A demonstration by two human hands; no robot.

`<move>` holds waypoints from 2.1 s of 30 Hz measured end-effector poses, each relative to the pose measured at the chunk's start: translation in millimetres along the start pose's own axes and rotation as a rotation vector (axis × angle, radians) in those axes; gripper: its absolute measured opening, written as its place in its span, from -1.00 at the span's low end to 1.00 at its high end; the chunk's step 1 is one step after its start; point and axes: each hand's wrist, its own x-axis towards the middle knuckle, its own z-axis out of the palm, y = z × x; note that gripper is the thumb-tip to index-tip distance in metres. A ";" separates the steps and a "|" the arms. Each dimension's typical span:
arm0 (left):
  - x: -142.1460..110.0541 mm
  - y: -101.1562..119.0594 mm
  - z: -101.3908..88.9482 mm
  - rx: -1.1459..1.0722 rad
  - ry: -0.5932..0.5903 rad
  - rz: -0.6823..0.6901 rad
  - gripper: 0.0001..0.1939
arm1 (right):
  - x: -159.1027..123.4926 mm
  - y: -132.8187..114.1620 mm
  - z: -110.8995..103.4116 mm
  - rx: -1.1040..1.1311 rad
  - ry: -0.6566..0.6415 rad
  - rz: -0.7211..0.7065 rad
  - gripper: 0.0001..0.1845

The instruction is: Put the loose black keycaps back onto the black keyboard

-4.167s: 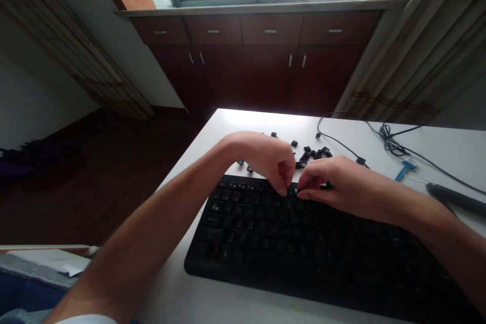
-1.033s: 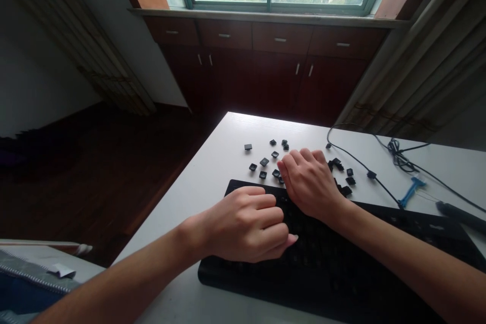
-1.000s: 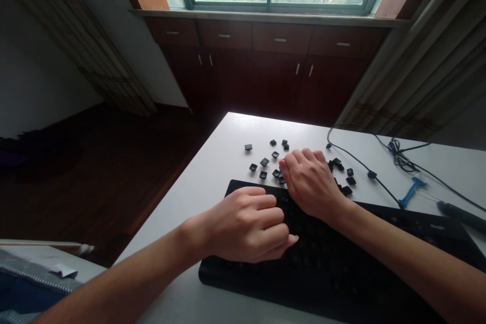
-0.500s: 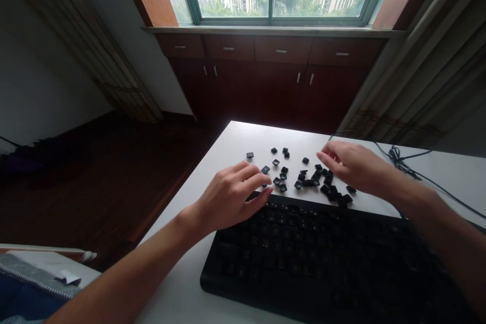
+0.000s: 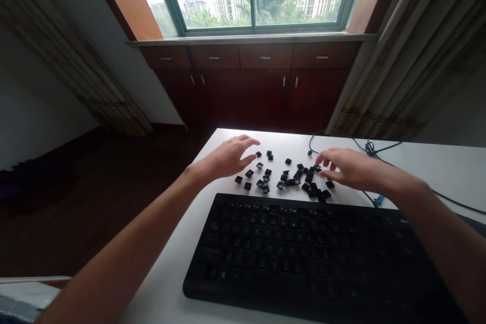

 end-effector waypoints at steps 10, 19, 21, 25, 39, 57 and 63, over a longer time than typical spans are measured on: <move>35.6 -15.6 18.1 -0.090 -0.105 0.020 -0.54 | 7.8 3.4 16.1 -0.020 0.070 -0.076 -0.52; 43.6 -6.0 26.0 -0.121 -0.115 0.156 -0.61 | 4.8 -1.0 15.5 -0.063 0.095 -0.076 -0.53; 44.2 -4.9 26.6 -0.110 -0.108 0.176 -0.64 | 1.8 -3.6 13.9 -0.080 0.107 -0.079 -0.52; 44.4 -4.6 26.9 -0.095 -0.085 0.197 -0.70 | -1.4 -19.0 8.4 -0.108 0.151 -0.118 -0.54; 40.7 -0.9 21.7 -0.042 -0.048 0.255 -0.79 | 76.1 -75.5 19.9 -0.100 0.215 -0.309 -0.78; 41.4 18.5 14.2 -0.857 0.020 0.007 -0.57 | -22.7 -58.7 0.5 1.898 -0.013 0.271 -0.85; 14.7 40.5 14.7 -1.264 -0.017 -0.101 -0.65 | -29.6 -51.4 7.8 2.048 0.036 0.364 -0.75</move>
